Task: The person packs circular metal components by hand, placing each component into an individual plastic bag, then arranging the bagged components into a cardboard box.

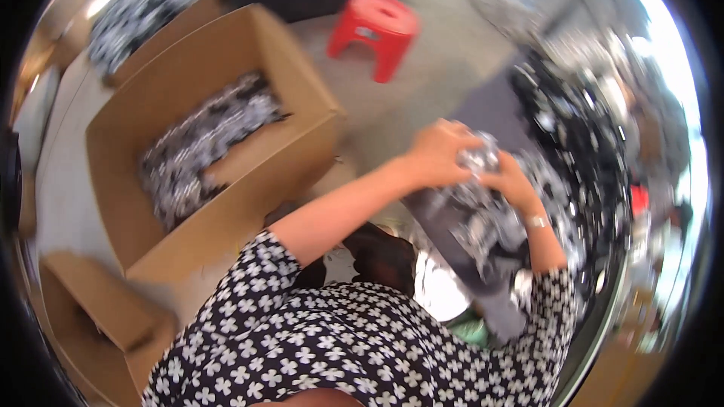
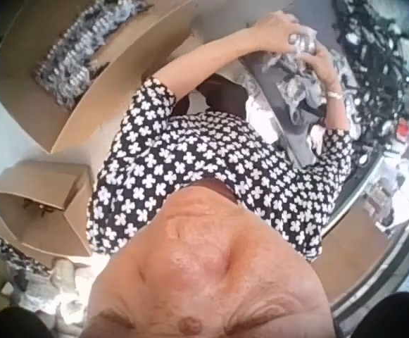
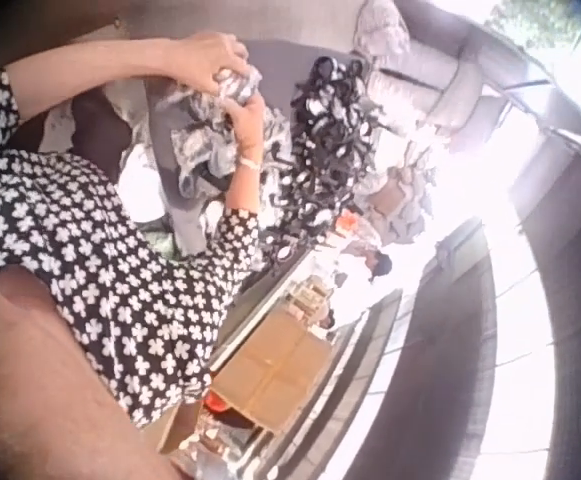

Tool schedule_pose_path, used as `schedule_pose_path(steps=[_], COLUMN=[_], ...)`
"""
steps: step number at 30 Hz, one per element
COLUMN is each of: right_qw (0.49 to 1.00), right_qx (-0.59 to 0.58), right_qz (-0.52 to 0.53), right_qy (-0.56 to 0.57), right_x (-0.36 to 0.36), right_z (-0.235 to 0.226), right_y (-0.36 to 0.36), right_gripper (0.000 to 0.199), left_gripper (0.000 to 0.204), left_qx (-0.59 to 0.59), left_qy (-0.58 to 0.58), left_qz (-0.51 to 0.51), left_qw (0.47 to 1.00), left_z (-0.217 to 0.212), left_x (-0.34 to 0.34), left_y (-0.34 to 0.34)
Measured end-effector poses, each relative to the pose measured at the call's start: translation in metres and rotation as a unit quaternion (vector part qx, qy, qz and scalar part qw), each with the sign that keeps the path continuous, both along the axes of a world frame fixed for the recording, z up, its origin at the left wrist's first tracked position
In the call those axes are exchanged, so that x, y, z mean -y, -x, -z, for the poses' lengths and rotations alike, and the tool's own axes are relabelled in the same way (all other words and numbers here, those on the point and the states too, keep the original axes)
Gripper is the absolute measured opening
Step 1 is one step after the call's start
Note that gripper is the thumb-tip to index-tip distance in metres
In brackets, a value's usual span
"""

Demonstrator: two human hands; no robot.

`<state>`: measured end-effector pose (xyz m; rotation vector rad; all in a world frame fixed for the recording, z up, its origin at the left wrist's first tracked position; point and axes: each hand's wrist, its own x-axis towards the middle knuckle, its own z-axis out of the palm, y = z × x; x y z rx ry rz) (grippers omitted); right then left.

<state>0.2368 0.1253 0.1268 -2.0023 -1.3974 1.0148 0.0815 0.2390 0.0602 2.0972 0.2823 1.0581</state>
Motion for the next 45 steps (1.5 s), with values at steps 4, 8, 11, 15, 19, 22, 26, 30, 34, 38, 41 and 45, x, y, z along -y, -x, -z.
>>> schedule_pose_path(steps=[4, 8, 11, 15, 19, 22, 26, 30, 34, 38, 41, 45], right_qw=[0.987, 0.994, 0.993, 0.971, 0.934, 0.898, 0.869, 0.833, 0.805, 0.803, 0.815, 0.835], right_qx=[-0.147, -0.11, -0.049, -0.063, -0.087, -0.198, -0.272, -0.344, -0.353, -0.376, -0.336, -0.32], right_qz=[0.058, -0.003, -0.102, -0.224, -0.344, -0.39, -0.371, -0.371, -0.332, -0.34, -0.352, -0.372], right_qy=[-0.027, -0.002, -0.013, -0.059, -0.029, 0.038, 0.182, 0.222, 0.341, 0.313, 0.316, 0.247], right_x=[0.004, -0.024, -0.07, -0.156, -0.233, -0.276, -0.307, -0.324, -0.319, -0.316, -0.316, -0.315], right_z=[0.01, -0.005, -0.03, -0.012, 0.025, 0.087, 0.181, 0.269, 0.317, 0.363, 0.387, 0.433], right_y=[0.01, 0.043, 0.092, 0.169, 0.228, 0.289, 0.337, 0.368, 0.378, 0.384, 0.388, 0.384], right_gripper=[0.041, 0.04, 0.039, 0.037, 0.04, 0.035, 0.034, 0.037, 0.038, 0.038, 0.035, 0.036], left_gripper=[0.044, 0.044, 0.045, 0.046, 0.045, 0.046, 0.047, 0.048, 0.048, 0.046, 0.046, 0.046], left_qx=[0.023, 0.069, 0.075, 0.041, -0.036, -0.113, -0.147, -0.167, -0.173, -0.162, -0.185, -0.243], left_qy=[0.022, 0.004, -0.024, -0.091, -0.05, 0.077, 0.184, 0.302, 0.441, 0.497, 0.496, 0.413], left_qz=[-0.008, -0.036, -0.073, -0.201, -0.236, -0.257, -0.292, -0.291, -0.259, -0.237, -0.241, -0.28], left_qw=[0.999, 0.997, 0.994, 0.975, 0.97, 0.957, 0.927, 0.892, 0.842, 0.819, 0.813, 0.832], left_z=[0.001, -0.003, -0.024, -0.015, 0.001, 0.04, 0.116, 0.189, 0.235, 0.274, 0.298, 0.328], left_x=[0.0, -0.011, -0.038, -0.088, -0.127, -0.142, -0.149, -0.161, -0.156, -0.159, -0.159, -0.16], left_y=[0.017, 0.052, 0.108, 0.197, 0.276, 0.338, 0.382, 0.415, 0.423, 0.426, 0.428, 0.423])
